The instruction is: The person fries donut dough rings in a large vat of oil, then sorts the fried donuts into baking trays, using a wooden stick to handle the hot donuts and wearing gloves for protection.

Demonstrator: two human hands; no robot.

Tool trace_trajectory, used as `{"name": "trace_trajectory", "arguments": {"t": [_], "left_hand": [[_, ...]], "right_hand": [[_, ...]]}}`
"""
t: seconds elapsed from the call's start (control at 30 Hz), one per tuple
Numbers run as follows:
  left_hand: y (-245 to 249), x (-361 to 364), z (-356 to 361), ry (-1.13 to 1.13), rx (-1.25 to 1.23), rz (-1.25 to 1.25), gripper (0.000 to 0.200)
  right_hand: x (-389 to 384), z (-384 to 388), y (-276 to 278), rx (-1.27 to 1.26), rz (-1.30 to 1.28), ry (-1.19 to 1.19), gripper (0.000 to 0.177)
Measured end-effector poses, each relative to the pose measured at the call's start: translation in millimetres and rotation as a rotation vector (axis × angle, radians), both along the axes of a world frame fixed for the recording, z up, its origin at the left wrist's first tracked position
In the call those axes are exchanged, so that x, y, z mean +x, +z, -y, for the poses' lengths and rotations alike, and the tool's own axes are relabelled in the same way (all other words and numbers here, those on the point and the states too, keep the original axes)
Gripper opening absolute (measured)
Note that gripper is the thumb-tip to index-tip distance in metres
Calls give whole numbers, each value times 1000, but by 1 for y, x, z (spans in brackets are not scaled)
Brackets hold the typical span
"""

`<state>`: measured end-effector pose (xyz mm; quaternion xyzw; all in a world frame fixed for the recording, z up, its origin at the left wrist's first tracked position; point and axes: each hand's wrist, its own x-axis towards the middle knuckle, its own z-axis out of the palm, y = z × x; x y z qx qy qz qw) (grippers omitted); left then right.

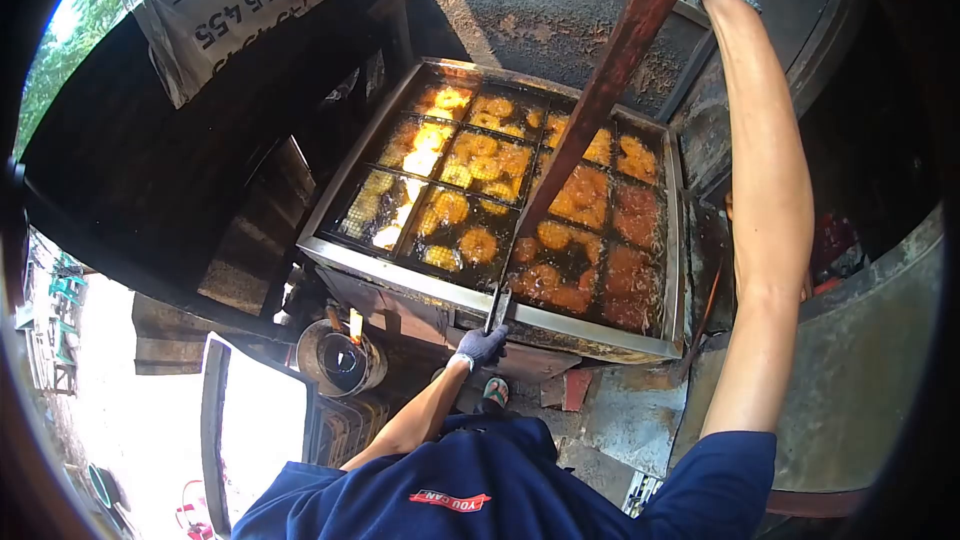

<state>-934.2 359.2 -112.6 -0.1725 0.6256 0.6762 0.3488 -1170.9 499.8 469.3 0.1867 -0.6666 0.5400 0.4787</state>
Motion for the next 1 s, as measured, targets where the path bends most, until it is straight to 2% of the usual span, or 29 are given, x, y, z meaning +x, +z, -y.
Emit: {"name": "trace_trajectory", "arguments": {"t": [0.17,0.23,0.3,0.37,0.5,0.6,0.8,0.9,1.0], "left_hand": [[-3,3,-1,22,21,-3,49],[-11,1,0,-22,-10,-59,48],[-14,1,-3,29,31,-43,48],[-37,0,-6,41,74,-47,47],[-19,-3,-2,-40,8,16,50],[-26,-2,-4,-28,-32,23,52],[-50,-6,-3,-37,7,29,52],[-43,-5,-3,-51,12,44,51],[-40,-11,-1,-41,-13,14,52]], "right_hand": [[-15,-2,-17,20,-32,11,17],[-17,-11,-18,290,57,-65,29],[-12,6,-18,183,15,-30,31],[-17,12,-16,114,40,34,22],[-29,14,-13,95,182,543,21],[-48,17,-14,116,162,751,26],[-66,12,-15,50,192,727,24],[-75,-16,-17,-12,201,666,25],[-77,-18,-14,-29,209,705,26]]}}
